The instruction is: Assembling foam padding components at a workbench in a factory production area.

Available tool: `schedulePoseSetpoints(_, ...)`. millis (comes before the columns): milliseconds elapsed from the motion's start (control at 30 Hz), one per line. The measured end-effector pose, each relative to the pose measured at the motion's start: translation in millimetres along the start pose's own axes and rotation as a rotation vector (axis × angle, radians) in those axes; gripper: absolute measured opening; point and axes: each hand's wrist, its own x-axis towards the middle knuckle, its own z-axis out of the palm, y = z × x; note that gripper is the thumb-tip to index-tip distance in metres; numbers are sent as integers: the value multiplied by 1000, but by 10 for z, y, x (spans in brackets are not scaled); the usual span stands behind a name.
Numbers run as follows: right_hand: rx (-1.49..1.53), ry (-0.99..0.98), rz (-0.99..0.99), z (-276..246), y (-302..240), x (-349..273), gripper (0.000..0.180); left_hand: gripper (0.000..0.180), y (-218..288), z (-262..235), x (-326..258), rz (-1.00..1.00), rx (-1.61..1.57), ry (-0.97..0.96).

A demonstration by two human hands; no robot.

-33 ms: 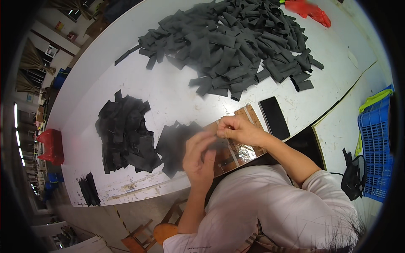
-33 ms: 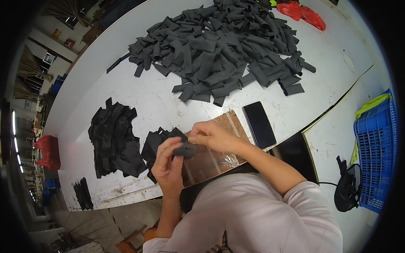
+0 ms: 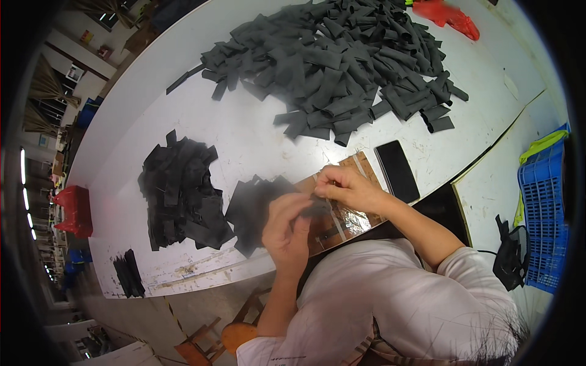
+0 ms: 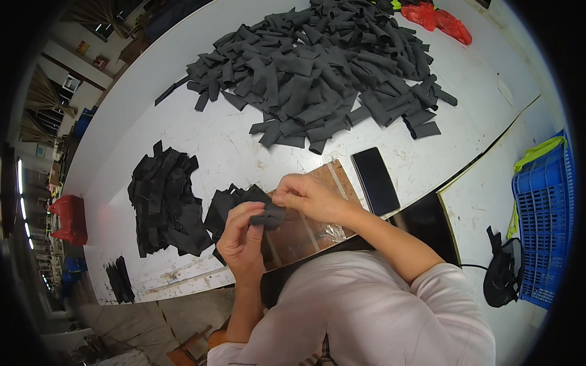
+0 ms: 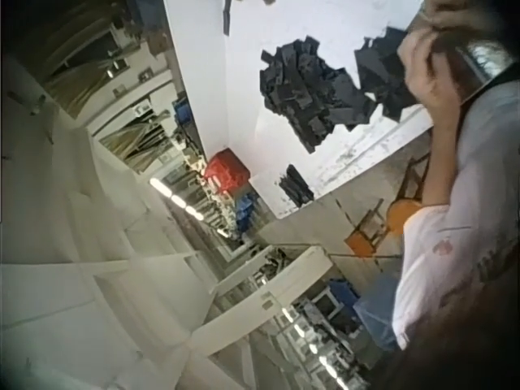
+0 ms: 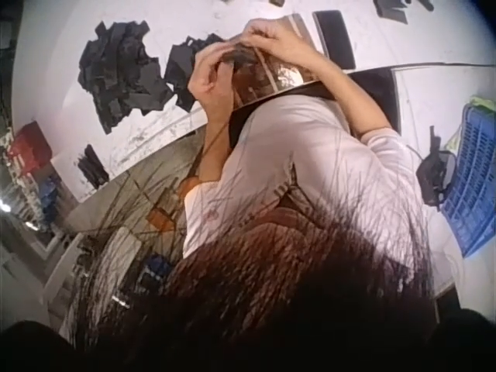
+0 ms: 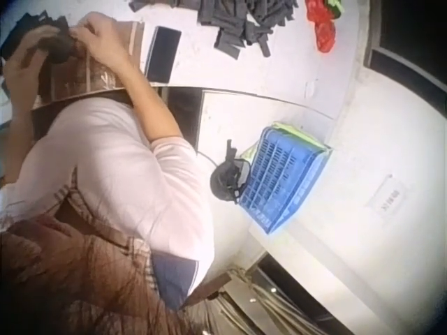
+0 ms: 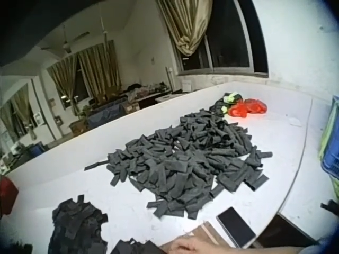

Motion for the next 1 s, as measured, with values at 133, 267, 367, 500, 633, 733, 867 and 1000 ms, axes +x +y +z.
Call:
schedulePoseSetpoints(133,-461,72,-431,48,-467,-91,21,16,38,70,-62,-91,-409,228)
schedulePoseSetpoints(267,-1136,-145,-584,63,-520,-131,20,16,40,24,-159,-328,-608,369)
schedulePoseSetpoints(367,-969,-158,-512,38,-217,-103,18,18,-123,140,-236,-306,-563,289)
schedulePoseSetpoints(500,-883,-17,-537,88,-217,-132,15,23,-89,115,-93,-287,-613,144)
schedulePoseSetpoints(633,-668,-13,-652,60,-232,-142,10,15,158,88,213,-177,-209,-74)
schedulePoseSetpoints(733,-653,16,-515,62,146,-149,7,8,52,140,195,-284,39,-148)
schedulePoseSetpoints(867,-708,-37,-481,55,90,-121,7,13,138,136,143,-142,110,-90)
schedulePoseSetpoints(1000,-768,-28,-479,55,-9,-139,8,20,278,163,86,-218,-192,11)
